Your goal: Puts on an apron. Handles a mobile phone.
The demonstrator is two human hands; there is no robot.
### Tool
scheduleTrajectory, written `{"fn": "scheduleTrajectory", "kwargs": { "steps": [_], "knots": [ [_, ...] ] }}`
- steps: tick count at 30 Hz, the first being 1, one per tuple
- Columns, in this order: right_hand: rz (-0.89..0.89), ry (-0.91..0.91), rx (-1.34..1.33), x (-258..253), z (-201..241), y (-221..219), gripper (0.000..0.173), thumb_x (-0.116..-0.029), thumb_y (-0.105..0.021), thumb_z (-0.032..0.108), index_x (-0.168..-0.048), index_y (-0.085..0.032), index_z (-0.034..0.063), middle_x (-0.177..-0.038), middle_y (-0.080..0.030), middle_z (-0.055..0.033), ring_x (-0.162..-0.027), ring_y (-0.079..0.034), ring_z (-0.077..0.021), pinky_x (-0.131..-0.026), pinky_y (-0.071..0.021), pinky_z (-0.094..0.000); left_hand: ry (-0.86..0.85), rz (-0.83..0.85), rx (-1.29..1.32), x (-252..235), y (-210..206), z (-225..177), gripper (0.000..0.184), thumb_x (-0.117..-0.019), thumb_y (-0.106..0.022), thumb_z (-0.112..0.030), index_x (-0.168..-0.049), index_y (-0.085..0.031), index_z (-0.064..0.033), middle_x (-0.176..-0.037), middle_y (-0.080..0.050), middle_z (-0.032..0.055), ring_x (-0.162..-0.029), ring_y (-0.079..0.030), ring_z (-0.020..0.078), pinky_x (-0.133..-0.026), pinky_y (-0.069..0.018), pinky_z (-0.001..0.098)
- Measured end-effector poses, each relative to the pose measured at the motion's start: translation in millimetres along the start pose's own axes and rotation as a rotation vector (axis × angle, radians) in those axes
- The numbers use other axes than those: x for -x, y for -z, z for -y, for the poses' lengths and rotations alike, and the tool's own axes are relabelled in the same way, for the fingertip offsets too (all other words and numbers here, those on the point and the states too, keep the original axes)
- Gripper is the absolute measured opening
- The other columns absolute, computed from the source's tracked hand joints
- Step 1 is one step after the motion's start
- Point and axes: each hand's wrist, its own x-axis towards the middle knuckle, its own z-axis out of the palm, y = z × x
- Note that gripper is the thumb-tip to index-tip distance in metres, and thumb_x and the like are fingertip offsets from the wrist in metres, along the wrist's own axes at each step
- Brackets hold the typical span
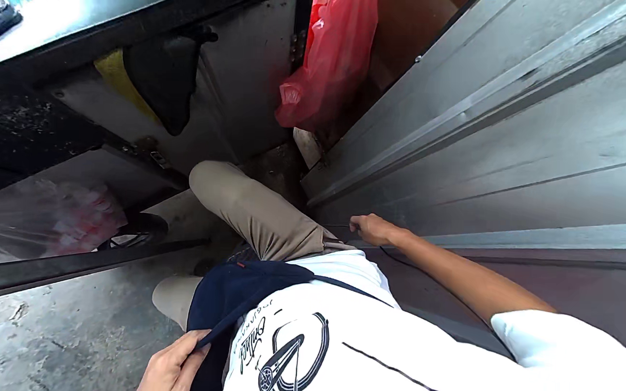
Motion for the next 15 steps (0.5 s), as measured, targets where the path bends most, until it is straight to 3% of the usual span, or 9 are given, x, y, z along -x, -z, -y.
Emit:
{"fn": "scheduleTrajectory", "kwargs": {
  "steps": [2,5,8,10,12,13,15],
  "knots": [
    [-0.119,-0.040,0.031,15.4,-1.5,12.9,0.027,-0.0969,-0.055,0.002,-0.121,-0.066,0.0048,-0.111,-0.068,-0.0234,-0.105,-0.065,-0.0436,-0.090,-0.0502,-0.0625,0.023,0.026,0.046,7.4,11.8,-3.0,0.020,-0.0958,-0.058,-0.006,-0.104,-0.075,0.0017,-0.097,-0.075,0.0105,-0.090,-0.070,0.0075,-0.085,-0.0568,0.0257],
    [-0.258,-0.131,0.113,36.0,-6.2,33.1,0.019,-0.0968,-0.059,0.005,-0.112,-0.070,0.0054,-0.103,-0.070,-0.0234,-0.100,-0.067,-0.0448,-0.083,-0.0527,-0.0635,0.066,0.092,0.032,13.1,19.2,-6.8,0.019,-0.0965,-0.060,-0.008,-0.104,-0.075,0.0021,-0.096,-0.075,0.0124,-0.089,-0.071,0.0097,-0.084,-0.0578,0.0285],
    [-0.266,-0.249,0.187,54.6,-12.2,35.8,0.010,-0.0972,-0.062,0.009,-0.100,-0.071,0.0030,-0.095,-0.069,-0.0226,-0.093,-0.068,-0.0435,-0.076,-0.0544,-0.0613,0.113,0.180,-0.052,13.1,19.6,-13.4,0.019,-0.0956,-0.061,-0.012,-0.102,-0.076,-0.0014,-0.095,-0.076,0.0104,-0.086,-0.072,0.0131,-0.080,-0.0587,0.0350],
    [-0.137,-0.327,0.250,67.5,-18.1,28.1,0.010,-0.0925,-0.067,0.007,-0.096,-0.069,-0.0022,-0.097,-0.069,-0.0249,-0.095,-0.068,-0.0448,-0.077,-0.0542,-0.0619,0.127,0.228,-0.101,12.4,22.0,-18.0,0.020,-0.0953,-0.061,-0.014,-0.102,-0.077,-0.0038,-0.096,-0.076,0.0092,-0.086,-0.073,0.0158,-0.080,-0.0591,0.0405],
    [0.102,-0.387,0.267,84.5,-36.3,14.1,0.014,-0.0920,-0.067,0.007,-0.097,-0.068,-0.0064,-0.101,-0.067,-0.0279,-0.096,-0.065,-0.0462,-0.080,-0.0511,-0.0653,0.107,0.255,-0.124,11.1,24.4,-18.5,0.021,-0.0949,-0.060,-0.015,-0.102,-0.077,-0.0044,-0.096,-0.076,0.0093,-0.087,-0.073,0.0185,-0.080,-0.0590,0.0451],
    [0.220,-0.412,0.248,95.7,-52.1,3.2,0.014,-0.0937,-0.066,0.009,-0.097,-0.067,-0.0048,-0.095,-0.066,-0.0258,-0.089,-0.065,-0.0431,-0.076,-0.0503,-0.0637,0.089,0.255,-0.126,10.0,24.7,-17.4,0.021,-0.0945,-0.061,-0.015,-0.101,-0.077,-0.0044,-0.095,-0.076,0.0093,-0.086,-0.073,0.0194,-0.079,-0.0588,0.0461],
    [0.362,-0.479,0.098,124.8,-83.6,-24.0,0.015,-0.0950,-0.066,0.014,-0.094,-0.069,-0.0009,-0.078,-0.064,-0.0178,-0.067,-0.062,-0.0319,-0.064,-0.0514,-0.0519,0.045,0.237,-0.113,6.5,24.0,-11.4,0.020,-0.0924,-0.065,-0.020,-0.099,-0.078,-0.0056,-0.092,-0.076,0.0079,-0.083,-0.073,0.0188,-0.075,-0.0593,0.0454]
  ]
}}
